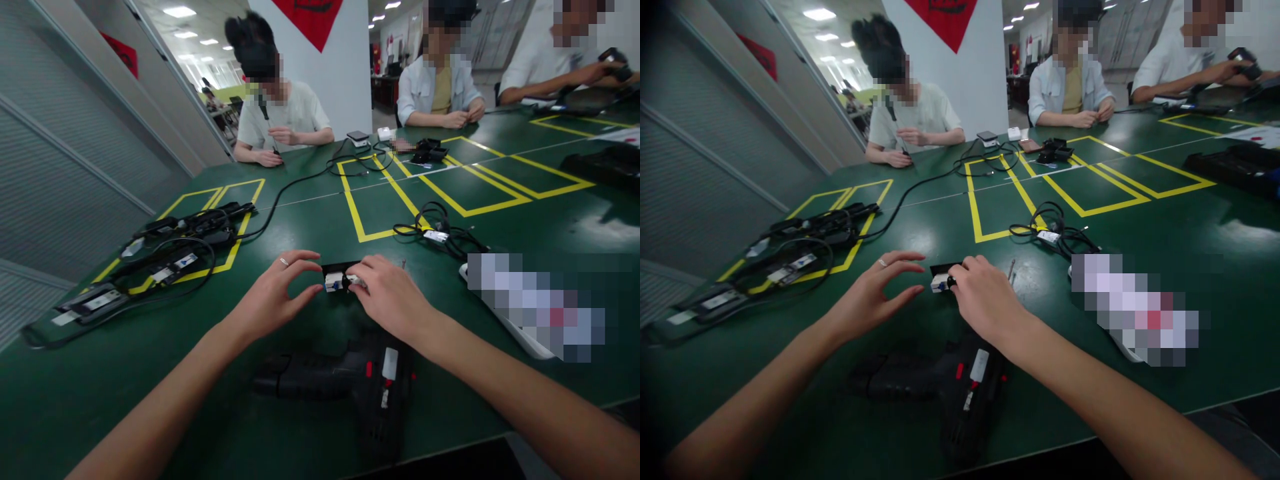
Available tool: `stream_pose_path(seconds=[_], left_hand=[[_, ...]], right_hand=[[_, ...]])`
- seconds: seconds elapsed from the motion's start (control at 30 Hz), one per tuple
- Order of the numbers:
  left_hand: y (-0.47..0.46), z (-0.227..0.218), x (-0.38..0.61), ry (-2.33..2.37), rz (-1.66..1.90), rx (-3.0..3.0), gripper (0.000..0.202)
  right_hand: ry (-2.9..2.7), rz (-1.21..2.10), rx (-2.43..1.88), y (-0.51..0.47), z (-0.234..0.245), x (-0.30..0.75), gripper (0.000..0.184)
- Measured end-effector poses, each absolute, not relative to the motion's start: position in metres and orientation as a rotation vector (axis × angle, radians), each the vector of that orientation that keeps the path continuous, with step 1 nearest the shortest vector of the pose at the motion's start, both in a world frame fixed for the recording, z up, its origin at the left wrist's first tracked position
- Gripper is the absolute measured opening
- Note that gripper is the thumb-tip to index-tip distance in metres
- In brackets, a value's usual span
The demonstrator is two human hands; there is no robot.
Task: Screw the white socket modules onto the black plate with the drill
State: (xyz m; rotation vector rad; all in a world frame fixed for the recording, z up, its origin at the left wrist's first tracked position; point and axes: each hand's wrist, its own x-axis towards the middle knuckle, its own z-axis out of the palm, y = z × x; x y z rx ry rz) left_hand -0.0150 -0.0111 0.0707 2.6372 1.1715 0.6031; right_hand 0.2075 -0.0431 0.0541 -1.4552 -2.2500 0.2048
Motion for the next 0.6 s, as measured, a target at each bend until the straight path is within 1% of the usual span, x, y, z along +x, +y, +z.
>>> stream_pose_path(seconds=[0.17, 0.23, 0.4, 0.6], left_hand=[[0.007, 0.039, -0.019, 1.032, 0.689, 2.666, 0.042], [0.011, 0.025, -0.017, 0.96, 0.685, 2.685, 0.046], [0.01, 0.005, -0.012, 0.934, 0.726, 2.636, 0.036], [0.011, 0.004, -0.008, 0.965, 0.743, 2.618, 0.028]], right_hand=[[-2.448, 0.153, -1.257, -0.029, 0.049, 0.201, 0.033], [-2.477, 0.147, -1.222, -0.024, 0.045, 0.201, 0.037], [-2.463, 0.158, -1.2, -0.021, 0.041, 0.202, 0.033], [-2.408, 0.184, -1.228, -0.02, 0.038, 0.199, 0.027]])
